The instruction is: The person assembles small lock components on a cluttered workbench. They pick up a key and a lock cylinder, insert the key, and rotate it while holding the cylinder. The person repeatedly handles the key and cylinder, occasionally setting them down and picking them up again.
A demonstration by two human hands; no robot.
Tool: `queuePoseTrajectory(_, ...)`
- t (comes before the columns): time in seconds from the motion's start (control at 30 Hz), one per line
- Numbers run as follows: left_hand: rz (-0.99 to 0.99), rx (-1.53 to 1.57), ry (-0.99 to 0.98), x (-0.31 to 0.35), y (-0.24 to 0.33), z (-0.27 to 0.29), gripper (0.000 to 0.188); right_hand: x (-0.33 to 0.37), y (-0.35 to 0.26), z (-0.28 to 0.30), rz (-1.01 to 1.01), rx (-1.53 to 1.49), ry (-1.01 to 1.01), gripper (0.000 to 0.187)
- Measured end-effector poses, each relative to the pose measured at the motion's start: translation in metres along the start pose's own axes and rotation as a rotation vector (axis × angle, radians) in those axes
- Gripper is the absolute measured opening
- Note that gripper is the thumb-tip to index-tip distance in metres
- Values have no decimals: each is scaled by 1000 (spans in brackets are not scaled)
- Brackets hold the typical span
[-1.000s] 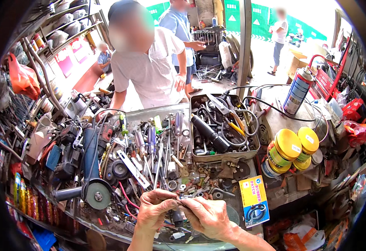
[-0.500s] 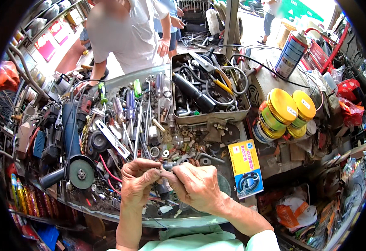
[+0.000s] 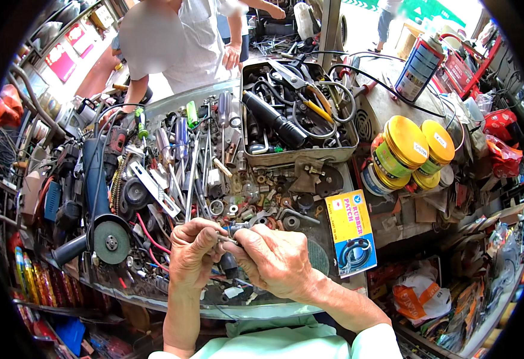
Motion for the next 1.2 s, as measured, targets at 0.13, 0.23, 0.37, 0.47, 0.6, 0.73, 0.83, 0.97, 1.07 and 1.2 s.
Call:
queuePoseTrajectory(0.13,-6,-40,7,0,1,1,18,0,1,0,-12,-7,-12,16)
queuePoseTrajectory(0.23,-68,-112,40,2,5,-2,18,2,5,-1,-40,-11,-49,15)
queuePoseTrajectory(0.37,-127,-110,23,2,8,-6,18,1,7,-1,-77,-16,-67,14)
queuePoseTrajectory(0.47,-116,-93,13,1,8,-5,18,-1,5,-1,-66,-17,-49,13)
queuePoseTrajectory(0.6,-46,-76,29,3,5,-1,21,-3,3,1,-67,-60,-33,13)
queuePoseTrajectory(0.73,-61,-28,42,-5,6,5,24,-6,7,5,-37,-110,21,14)
queuePoseTrajectory(0.83,-77,4,29,1,6,2,18,-4,3,5,-64,-127,1,12)
queuePoseTrajectory(0.97,-70,89,-67,1,8,-7,17,-5,2,4,-73,-93,-41,15)
queuePoseTrajectory(1.07,-64,80,-109,-2,4,-7,18,-3,4,3,-96,-58,-44,13)
queuePoseTrajectory(1.2,-123,49,-126,2,5,-7,20,-4,1,5,-92,-54,-21,12)
Point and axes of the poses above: each hand's wrist, its own x-axis away from the middle knuckle, its own z-axis out of the back of the hand, y = z × x, the point moved 7 cm from there along -x, towards the middle knuckle, and after that the axes turned 6 degrees about -x, right-handed, at the moved point
